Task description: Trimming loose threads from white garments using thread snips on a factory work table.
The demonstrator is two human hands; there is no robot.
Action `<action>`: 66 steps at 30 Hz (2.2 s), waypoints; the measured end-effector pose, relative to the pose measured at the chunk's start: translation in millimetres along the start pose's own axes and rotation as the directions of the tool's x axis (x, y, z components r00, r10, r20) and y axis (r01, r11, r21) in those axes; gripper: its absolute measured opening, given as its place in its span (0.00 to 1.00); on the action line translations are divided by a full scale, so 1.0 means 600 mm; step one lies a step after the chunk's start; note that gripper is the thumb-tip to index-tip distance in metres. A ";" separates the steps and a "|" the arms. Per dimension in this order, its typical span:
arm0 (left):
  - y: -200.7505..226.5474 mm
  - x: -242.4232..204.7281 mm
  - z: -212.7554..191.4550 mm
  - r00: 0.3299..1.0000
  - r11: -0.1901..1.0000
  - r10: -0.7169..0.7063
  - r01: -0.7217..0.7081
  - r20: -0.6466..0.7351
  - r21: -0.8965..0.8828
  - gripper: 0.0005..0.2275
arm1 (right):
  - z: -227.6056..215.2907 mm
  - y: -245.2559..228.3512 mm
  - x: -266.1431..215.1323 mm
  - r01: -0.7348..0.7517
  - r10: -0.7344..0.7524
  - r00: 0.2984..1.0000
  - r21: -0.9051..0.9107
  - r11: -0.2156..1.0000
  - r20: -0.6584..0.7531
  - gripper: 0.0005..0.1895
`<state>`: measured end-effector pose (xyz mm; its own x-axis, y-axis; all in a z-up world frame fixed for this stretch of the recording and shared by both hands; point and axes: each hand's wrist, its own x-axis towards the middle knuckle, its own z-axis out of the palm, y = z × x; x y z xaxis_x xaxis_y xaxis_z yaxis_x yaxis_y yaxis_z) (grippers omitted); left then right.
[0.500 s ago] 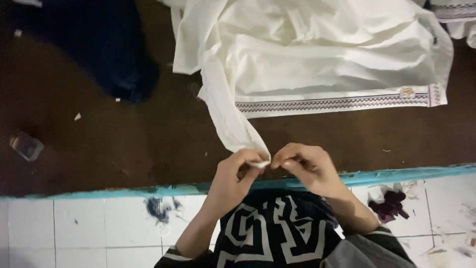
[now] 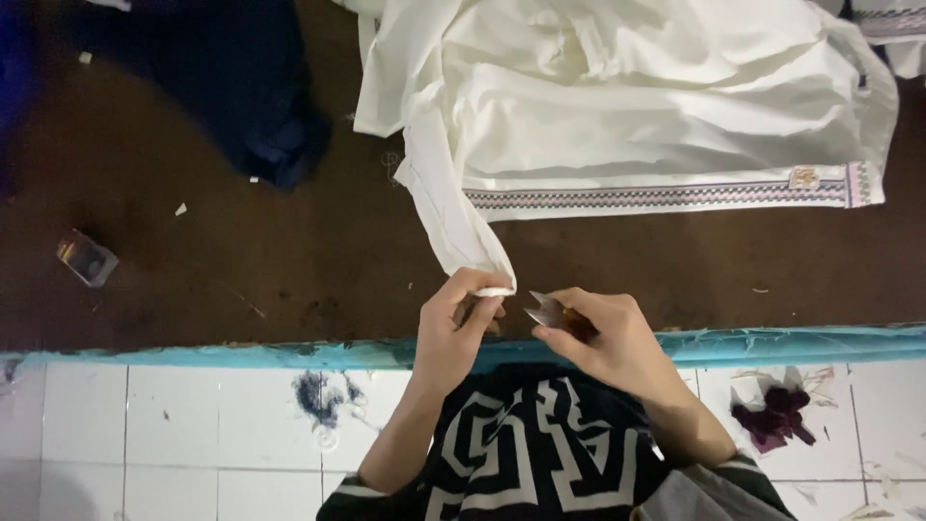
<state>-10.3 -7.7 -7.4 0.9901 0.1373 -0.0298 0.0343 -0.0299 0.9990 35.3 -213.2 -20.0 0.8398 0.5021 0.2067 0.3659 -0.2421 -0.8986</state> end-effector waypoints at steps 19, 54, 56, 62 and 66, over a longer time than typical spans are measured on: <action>0.017 0.059 -0.012 0.998 0.999 -0.026 0.028 0.051 -0.040 0.02 | 0.006 0.027 0.071 -0.056 0.055 0.998 0.066 0.996 0.019 0.09; -0.075 -0.008 0.017 0.541 0.436 -0.841 0.709 0.031 -0.554 0.22 | 0.027 0.061 0.010 0.279 -0.279 0.907 0.045 0.959 0.315 0.13; -0.156 -0.018 -0.024 0.825 0.820 -0.564 0.553 -0.038 -0.149 0.15 | -0.019 0.049 0.033 0.215 -0.230 0.907 0.083 0.973 0.353 0.29; -0.200 0.002 -0.234 0.799 0.872 -0.464 0.336 -0.382 -0.356 0.31 | -0.255 0.191 0.041 -0.545 0.347 0.813 -0.402 0.736 -0.468 0.33; -0.057 0.034 -0.268 0.660 0.879 -0.424 0.465 -0.620 -0.106 0.21 | -0.360 0.273 0.030 -0.360 0.188 0.920 -0.552 0.752 -0.344 0.32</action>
<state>-13.0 155.3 -36.7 0.5545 0.7172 -0.4221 0.4764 0.1423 0.8676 196.8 -423.0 -79.7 0.9793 0.1312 0.1539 0.1944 -0.8211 -0.5367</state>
